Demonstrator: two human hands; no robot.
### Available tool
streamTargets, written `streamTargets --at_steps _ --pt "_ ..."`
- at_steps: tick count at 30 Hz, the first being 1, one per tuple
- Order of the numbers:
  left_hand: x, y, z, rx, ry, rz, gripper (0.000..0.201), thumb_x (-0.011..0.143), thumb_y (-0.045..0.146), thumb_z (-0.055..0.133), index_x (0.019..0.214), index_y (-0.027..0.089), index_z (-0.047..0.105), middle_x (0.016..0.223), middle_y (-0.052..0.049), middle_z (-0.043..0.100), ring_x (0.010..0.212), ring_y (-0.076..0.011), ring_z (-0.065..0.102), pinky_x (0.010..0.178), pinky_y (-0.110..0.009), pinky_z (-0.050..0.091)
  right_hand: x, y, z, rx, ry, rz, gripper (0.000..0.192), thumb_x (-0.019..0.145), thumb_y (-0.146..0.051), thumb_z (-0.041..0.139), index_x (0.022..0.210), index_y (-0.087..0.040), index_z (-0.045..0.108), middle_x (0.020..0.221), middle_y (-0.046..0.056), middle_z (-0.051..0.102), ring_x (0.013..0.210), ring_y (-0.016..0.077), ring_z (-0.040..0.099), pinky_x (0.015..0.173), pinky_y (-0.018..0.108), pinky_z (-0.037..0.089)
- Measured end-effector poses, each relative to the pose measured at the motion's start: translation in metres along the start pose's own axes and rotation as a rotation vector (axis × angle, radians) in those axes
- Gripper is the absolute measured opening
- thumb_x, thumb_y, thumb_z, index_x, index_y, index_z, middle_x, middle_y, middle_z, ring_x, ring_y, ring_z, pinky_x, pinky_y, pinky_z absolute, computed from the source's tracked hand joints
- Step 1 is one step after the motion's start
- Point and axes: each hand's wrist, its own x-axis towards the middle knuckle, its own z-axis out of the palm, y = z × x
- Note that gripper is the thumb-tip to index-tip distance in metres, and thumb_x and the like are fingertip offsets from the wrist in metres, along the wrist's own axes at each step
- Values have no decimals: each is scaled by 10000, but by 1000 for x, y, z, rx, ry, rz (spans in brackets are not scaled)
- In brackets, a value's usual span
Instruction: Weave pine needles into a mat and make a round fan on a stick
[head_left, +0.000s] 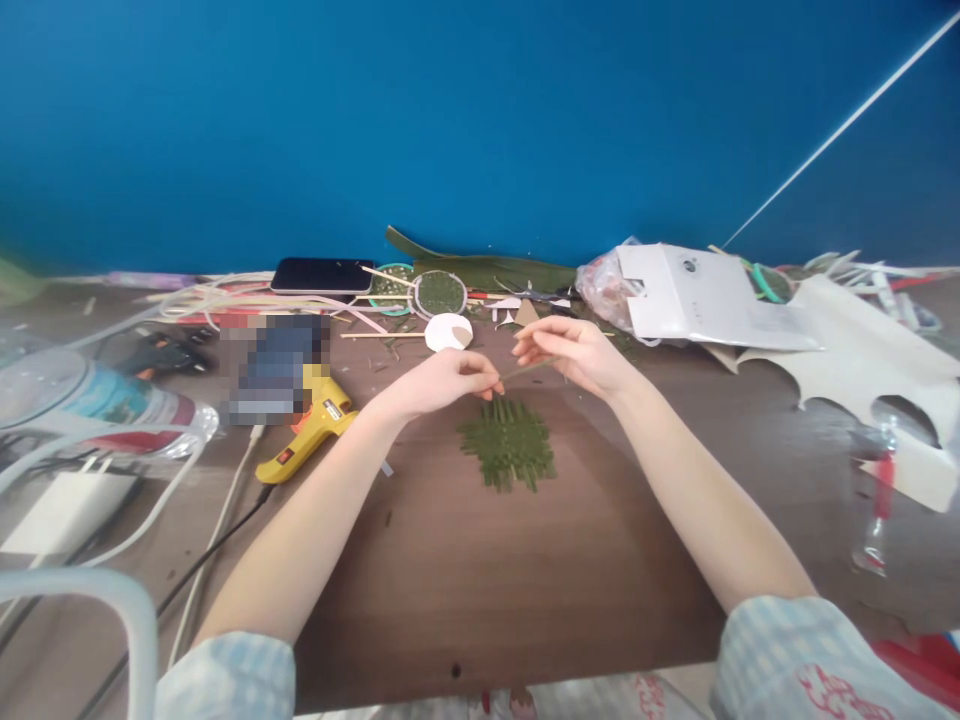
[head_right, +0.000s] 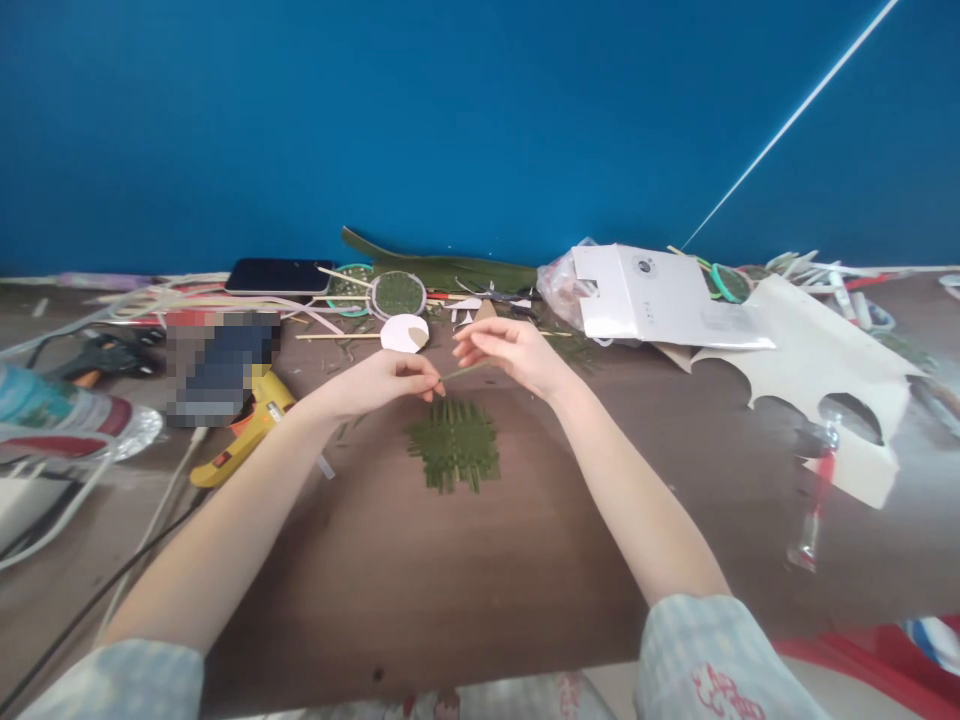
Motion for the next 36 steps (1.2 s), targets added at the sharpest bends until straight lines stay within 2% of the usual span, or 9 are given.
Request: streamTargets --at_steps 3,6,9,11,15,17,21,25,36 --pt "-1 1 -1 165 0 -19 208 779 323 517 780 180 667 748 -2 691 727 -144 614 741 -269 436 -2 -6 -3 -117 -23 175 331 820 -467 539 855 -163 667 743 53 689 702 140 637 641 269 484" --pt "0 2 1 219 -18 -29 202 778 311 505 765 188 666 733 7 694 713 -146 618 719 -259 436 -3 -12 3 -380 -145 299 299 786 -441 581 861 -161 658 736 42 687 662 127 621 582 238 441" --pt "0 2 4 253 -32 -41 209 783 318 493 758 192 657 719 11 688 702 -146 611 711 -255 433 -3 -15 11 -517 -255 328 232 733 -371 628 824 -159 646 647 11 650 588 111 584 548 230 415" --pt "-1 2 4 290 -18 -45 203 780 328 497 794 197 652 753 9 685 729 -152 606 719 -258 429 -4 -16 12 -560 -264 328 197 730 -346 615 788 -158 635 614 0 629 569 107 567 552 232 417" --pt "-4 -1 2 471 88 -114 234 697 323 604 890 191 602 865 -18 652 780 -177 586 685 -264 419 -6 -17 6 -660 -213 355 182 734 -340 593 767 -164 623 600 3 633 545 114 562 570 249 426" --pt "-5 -2 3 552 84 -147 255 674 315 629 889 188 578 879 -28 631 784 -184 578 662 -266 415 -8 -19 1 -709 -197 377 177 732 -338 590 759 -166 620 598 8 641 541 121 565 578 256 429" --pt "-7 0 11 689 34 -144 270 672 318 645 890 185 556 928 -48 603 886 -214 563 710 -281 416 -11 -22 -2 -735 -220 416 148 739 -316 572 740 -173 608 597 9 647 550 128 573 581 256 430" --pt "-5 5 21 760 17 -212 331 667 308 675 933 166 540 988 -79 576 954 -242 548 760 -304 420 -13 -24 -1 -740 -243 440 137 734 -312 576 724 -179 606 599 5 649 539 122 563 581 253 426" --pt "-3 2 23 757 16 -272 316 673 320 681 917 167 549 980 -87 570 939 -259 553 748 -321 420 -14 -27 -4 -697 -271 460 163 729 -344 583 726 -184 611 597 -2 649 535 115 554 557 250 405"
